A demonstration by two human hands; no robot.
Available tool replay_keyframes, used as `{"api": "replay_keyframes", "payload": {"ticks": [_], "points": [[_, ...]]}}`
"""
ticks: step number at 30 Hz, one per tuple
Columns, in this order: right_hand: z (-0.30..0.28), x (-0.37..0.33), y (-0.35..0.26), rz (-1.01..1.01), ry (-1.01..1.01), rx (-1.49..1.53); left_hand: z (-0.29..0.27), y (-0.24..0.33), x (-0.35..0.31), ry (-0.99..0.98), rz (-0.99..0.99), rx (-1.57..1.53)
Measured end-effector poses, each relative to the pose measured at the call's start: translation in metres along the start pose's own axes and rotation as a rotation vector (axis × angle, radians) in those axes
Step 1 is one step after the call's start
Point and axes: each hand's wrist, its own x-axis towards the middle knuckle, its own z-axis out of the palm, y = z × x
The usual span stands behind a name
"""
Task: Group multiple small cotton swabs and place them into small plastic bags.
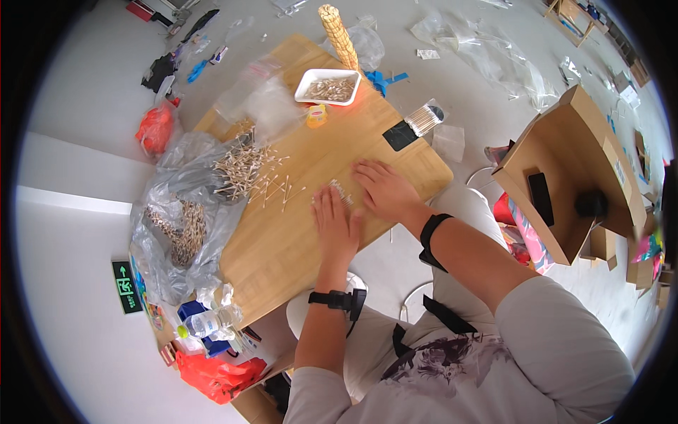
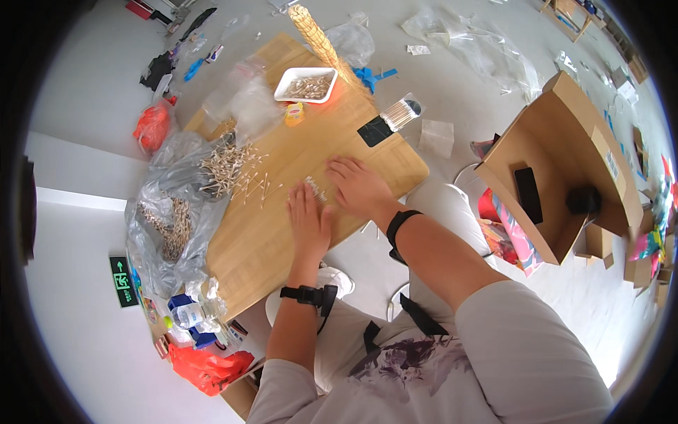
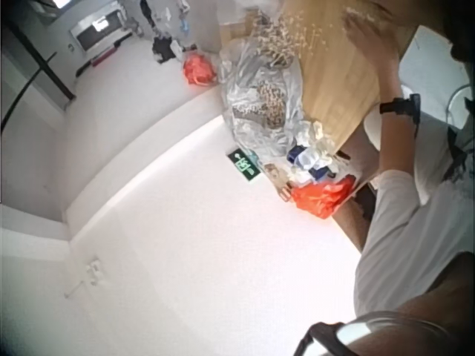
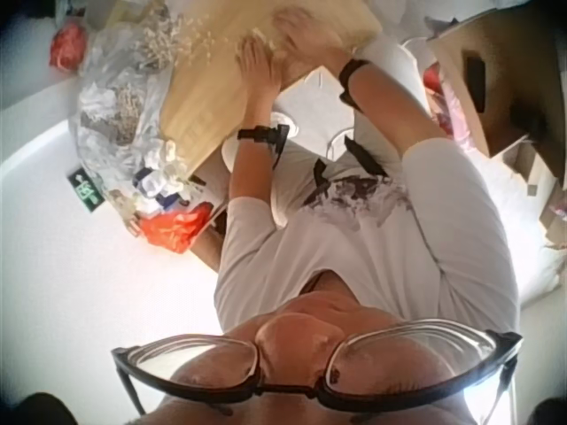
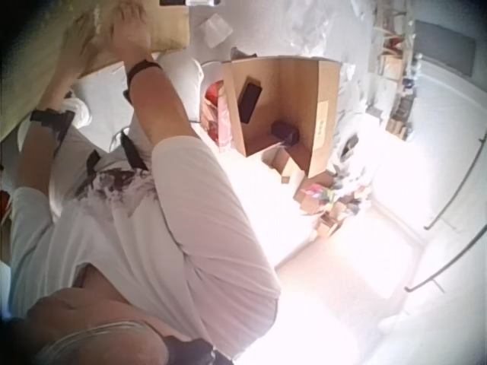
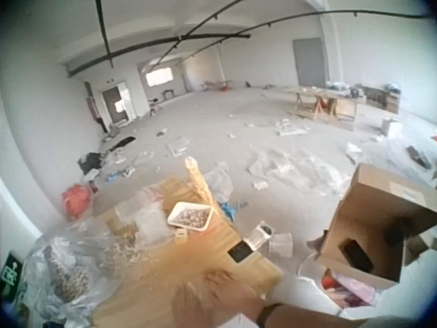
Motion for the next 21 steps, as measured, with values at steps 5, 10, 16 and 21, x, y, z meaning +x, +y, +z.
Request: {"api": "replay_keyframes", "payload": {"ticks": [5, 10, 16, 21], "points": [[-0.005, 0.0, 0.001, -0.007, -0.022, 0.005, -0.019, -0.033, 0.019, 0.227, -0.07, -0.24], [-0.008, 0.003, -0.001, -0.013, -0.033, -0.025, -0.024, -0.067, 0.041, 0.165, -0.108, -0.39], [-0.005, 0.003, 0.003, -0.03, -0.06, -0.047, -0.025, -0.062, 0.048, 0.177, -0.039, -0.278], [-0.007, 0.004, 0.0, -0.029, -0.065, -0.043, -0.025, -0.062, 0.048, 0.196, 0.04, -0.217]]}}
